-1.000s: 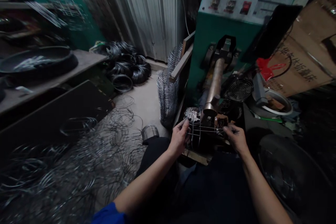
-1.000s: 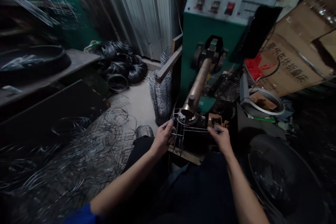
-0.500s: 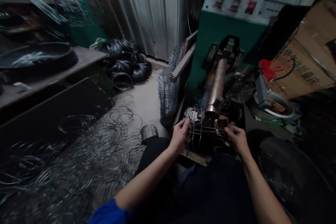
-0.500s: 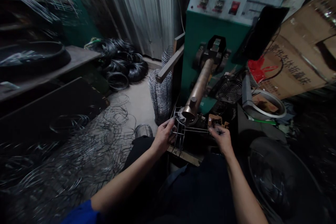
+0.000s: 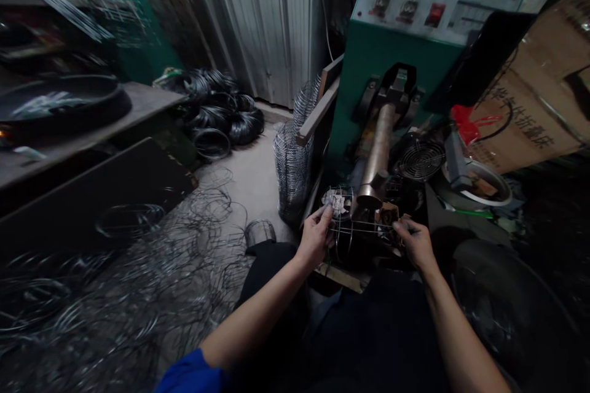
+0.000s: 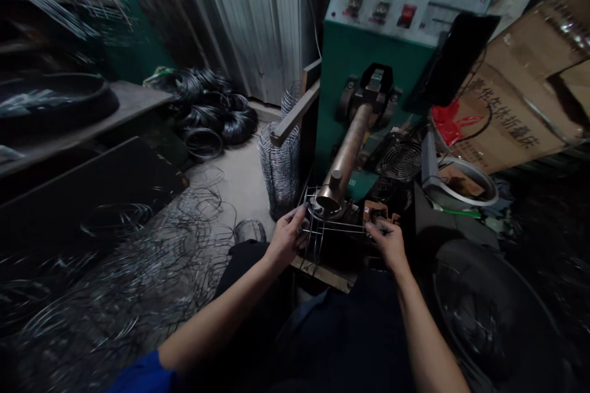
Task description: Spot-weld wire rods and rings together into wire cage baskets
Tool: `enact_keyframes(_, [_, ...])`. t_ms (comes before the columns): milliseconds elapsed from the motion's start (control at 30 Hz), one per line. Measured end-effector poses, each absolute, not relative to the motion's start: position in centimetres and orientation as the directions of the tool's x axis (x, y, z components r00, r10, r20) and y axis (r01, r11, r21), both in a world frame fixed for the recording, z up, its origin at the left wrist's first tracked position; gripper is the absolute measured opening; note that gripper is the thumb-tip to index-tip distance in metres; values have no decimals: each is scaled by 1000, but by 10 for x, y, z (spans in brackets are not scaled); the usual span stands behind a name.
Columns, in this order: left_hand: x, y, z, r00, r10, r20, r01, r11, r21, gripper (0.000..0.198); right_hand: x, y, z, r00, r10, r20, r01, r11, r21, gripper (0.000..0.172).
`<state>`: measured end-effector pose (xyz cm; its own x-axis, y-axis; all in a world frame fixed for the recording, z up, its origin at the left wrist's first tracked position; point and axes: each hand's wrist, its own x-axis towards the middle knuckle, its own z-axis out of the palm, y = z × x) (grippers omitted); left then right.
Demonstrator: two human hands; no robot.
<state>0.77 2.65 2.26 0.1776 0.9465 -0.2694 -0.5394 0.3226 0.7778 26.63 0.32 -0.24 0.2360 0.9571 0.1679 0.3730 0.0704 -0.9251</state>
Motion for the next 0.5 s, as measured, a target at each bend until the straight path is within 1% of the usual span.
enact_keyframes(333, [10, 27, 24, 177, 944, -279, -564, 330, 757, 41, 264, 3, 0, 261, 943, 205, 392, 90, -916, 57])
enact_keyframes(433, [7, 29, 24, 183, 936, -300, -527, 351, 774, 48, 260, 4, -3, 266, 944, 195, 387, 81, -918, 58])
enact_keyframes(500, [2, 27, 23, 192, 928, -319, -469, 372, 801, 52, 260, 1, -2, 271, 939, 213, 426, 81, -901, 55])
